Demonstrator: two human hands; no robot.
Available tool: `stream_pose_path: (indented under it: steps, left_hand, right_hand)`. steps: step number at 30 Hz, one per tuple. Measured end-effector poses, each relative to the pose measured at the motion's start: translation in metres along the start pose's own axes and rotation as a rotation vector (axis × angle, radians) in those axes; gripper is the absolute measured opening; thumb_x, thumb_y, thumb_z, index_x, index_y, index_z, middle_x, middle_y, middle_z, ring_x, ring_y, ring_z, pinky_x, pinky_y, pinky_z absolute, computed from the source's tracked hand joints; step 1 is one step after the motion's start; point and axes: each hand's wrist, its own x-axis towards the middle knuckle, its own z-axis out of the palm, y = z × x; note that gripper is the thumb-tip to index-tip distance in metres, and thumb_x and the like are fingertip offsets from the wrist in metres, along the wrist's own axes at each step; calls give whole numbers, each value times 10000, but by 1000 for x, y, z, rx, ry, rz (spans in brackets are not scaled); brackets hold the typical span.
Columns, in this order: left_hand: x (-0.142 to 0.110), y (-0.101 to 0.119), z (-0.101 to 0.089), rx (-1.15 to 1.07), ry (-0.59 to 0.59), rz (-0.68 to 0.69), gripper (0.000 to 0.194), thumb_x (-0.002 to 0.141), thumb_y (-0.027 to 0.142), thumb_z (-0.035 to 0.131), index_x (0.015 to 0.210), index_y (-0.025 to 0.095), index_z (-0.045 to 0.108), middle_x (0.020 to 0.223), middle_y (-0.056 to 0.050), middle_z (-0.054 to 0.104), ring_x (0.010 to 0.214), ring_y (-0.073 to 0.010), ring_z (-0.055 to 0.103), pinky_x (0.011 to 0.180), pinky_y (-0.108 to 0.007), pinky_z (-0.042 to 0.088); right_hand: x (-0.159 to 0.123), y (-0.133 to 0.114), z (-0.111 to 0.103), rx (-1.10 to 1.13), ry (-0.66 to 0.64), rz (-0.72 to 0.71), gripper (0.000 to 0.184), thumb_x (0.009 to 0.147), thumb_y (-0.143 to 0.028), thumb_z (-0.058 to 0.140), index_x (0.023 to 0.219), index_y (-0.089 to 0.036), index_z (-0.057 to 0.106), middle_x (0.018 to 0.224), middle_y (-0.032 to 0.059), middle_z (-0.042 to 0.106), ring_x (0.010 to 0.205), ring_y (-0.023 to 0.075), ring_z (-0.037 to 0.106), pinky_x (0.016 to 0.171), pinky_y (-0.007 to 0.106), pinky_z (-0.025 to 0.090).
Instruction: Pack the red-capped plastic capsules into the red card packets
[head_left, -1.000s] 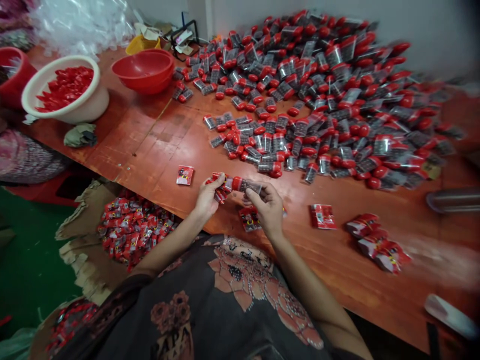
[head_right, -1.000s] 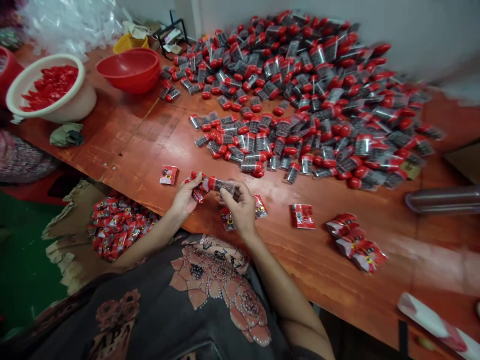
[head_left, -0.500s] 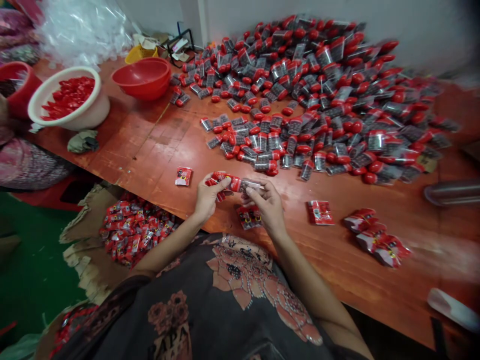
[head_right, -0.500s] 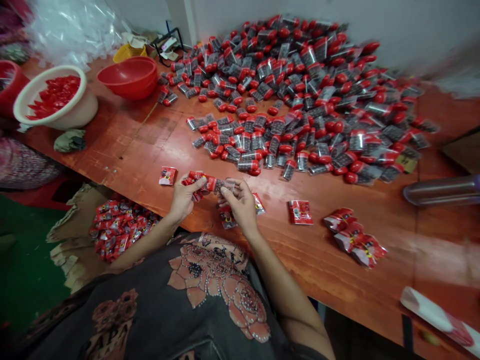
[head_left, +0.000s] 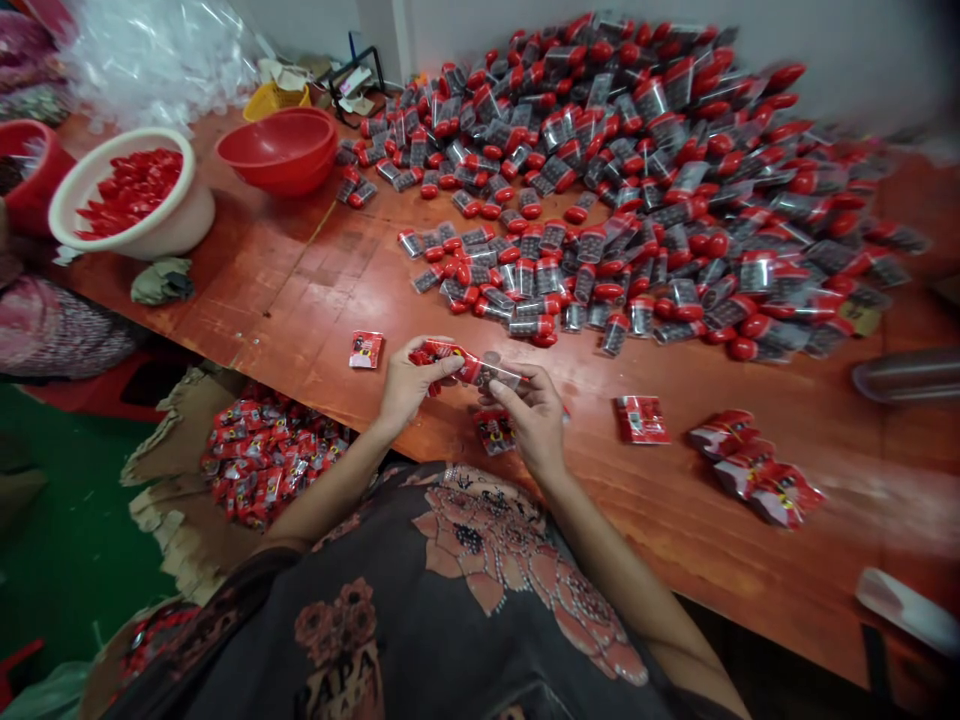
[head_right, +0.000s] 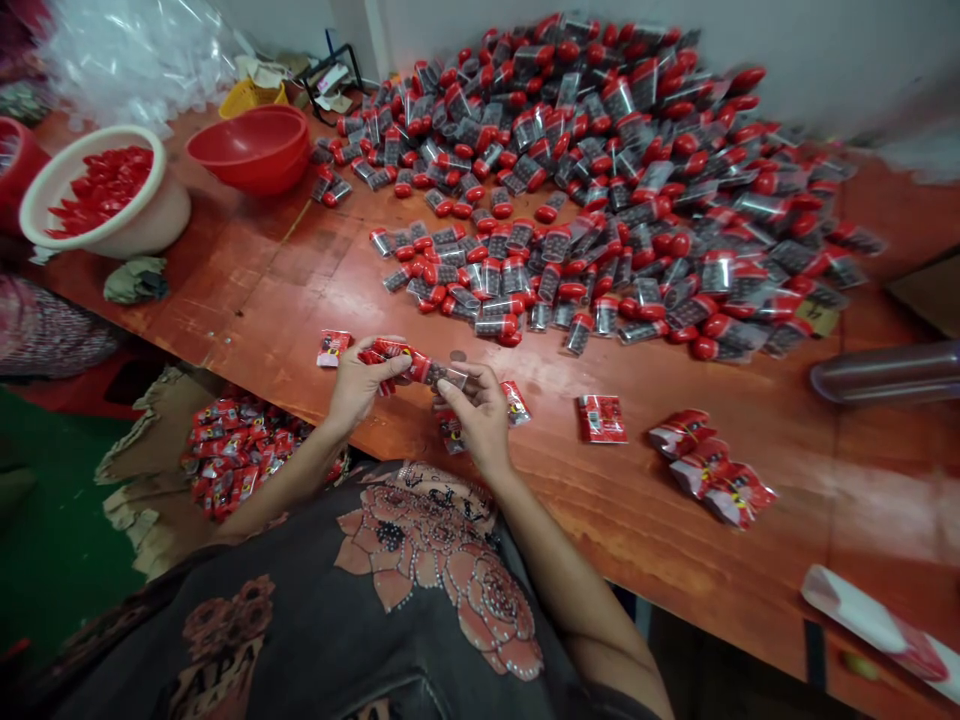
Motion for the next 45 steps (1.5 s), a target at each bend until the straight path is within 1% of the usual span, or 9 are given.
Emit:
stream_pose_path:
  steps: [4, 7, 12, 17, 21, 29, 33, 39, 45]
  left_hand:
    - [3, 6, -5, 28, 6, 7, 355, 521, 256, 882, 828, 173, 724, 712, -4, 689, 563, -115, 616, 535, -229, 536]
    - [2, 7, -5, 24, 9, 5, 366, 514, 253, 886, 832, 173, 724, 725, -11, 693, 565, -117, 617, 546, -240, 539]
    - [-1, 2, -2, 0, 26, 20, 376, 522, 274, 887, 849, 187, 722, 747, -14, 703, 562, -117, 626, 535, -236, 536]
    - [-4, -4, 3, -95, 55, 1, 385, 529, 300, 886, 852, 184, 711, 753, -16, 701, 567, -126, 635, 529, -244, 540]
    - [-4, -7, 5, -143, 96, 16, 409, 512, 309, 894, 860, 191, 715, 755, -9, 690, 580, -123, 627, 528, -242, 541]
    - [-5, -4, 5, -98, 78, 70, 353, 555, 274, 870, 872, 211, 726, 771, 4, 683, 629, -105, 612, 557, -202, 511]
    - [-10, 0, 4, -48, 19, 30, 500, 513, 229, 884, 984, 238, 715, 769, 12, 675, 598, -101, 590, 509, -191, 473]
    - [-13, -3, 5, -83, -65, -60, 677, 474, 139, 879, 1107, 237, 660, 781, 1, 684, 663, -129, 629, 603, -222, 508]
    - [-19, -15, 16, -225, -73, -195, 757, 494, 124, 860, 1197, 233, 600, 873, -5, 688, 748, -137, 647, 716, -268, 527]
  right_hand:
    - [-2, -1, -2, -131, 58, -120, 259, 780, -336, 677, 1012, -292, 572, 954, 2, 663, 805, 183, 668, 726, 386, 585]
    - [-3, -4, -4, -199, 100, -161, 249, 793, -345, 659, 1019, -291, 570, 947, 11, 656, 797, 186, 660, 728, 388, 572]
    - [-3, -8, 0, -140, 103, -101, 228, 838, -354, 601, 1030, -296, 495, 895, 12, 658, 741, 178, 671, 642, 350, 574]
    - [-5, -3, 5, -84, 65, -48, 267, 846, -364, 591, 1047, -290, 433, 899, 15, 682, 715, 174, 692, 672, 362, 593]
    - [-7, 4, 8, -46, 24, -42, 292, 826, -372, 620, 1045, -282, 449, 927, 9, 674, 737, 173, 702, 687, 367, 604]
    - [-5, 4, 4, 15, -57, 2, 290, 785, -339, 682, 1016, -280, 517, 867, -8, 698, 706, 165, 698, 648, 345, 596]
    - [-3, 4, 1, 25, -77, 24, 273, 767, -353, 699, 969, -282, 530, 890, -7, 702, 803, 190, 707, 698, 375, 605]
    - [-4, 3, -3, -74, -15, -65, 210, 742, -329, 745, 891, -260, 615, 871, -6, 686, 815, 186, 673, 783, 393, 581]
    - [-9, 2, 5, 111, 14, 68, 218, 750, -309, 737, 912, -253, 602, 874, -7, 686, 754, 162, 661, 683, 327, 572]
